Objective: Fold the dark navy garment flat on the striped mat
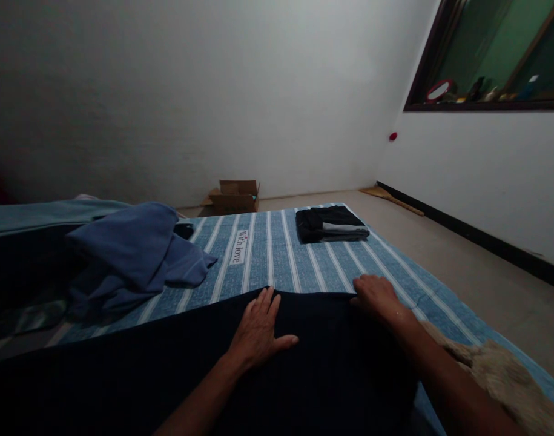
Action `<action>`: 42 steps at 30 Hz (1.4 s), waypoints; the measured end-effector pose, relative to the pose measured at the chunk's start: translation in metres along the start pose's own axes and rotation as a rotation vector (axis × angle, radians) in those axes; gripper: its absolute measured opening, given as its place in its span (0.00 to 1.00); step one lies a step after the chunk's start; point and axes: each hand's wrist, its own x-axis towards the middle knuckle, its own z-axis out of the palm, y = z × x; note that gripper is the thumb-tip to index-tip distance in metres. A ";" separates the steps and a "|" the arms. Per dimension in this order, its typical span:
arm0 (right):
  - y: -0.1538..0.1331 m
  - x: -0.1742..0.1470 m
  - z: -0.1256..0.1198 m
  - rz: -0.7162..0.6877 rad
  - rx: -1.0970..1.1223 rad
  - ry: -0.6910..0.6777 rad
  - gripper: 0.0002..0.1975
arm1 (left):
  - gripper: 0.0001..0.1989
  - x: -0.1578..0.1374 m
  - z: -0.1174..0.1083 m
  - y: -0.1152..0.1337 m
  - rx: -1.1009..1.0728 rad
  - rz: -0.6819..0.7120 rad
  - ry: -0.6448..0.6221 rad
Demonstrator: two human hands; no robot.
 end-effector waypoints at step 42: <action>-0.155 -0.022 0.088 -0.271 0.364 0.124 0.43 | 0.41 -0.001 0.001 -0.014 -0.062 0.067 -0.087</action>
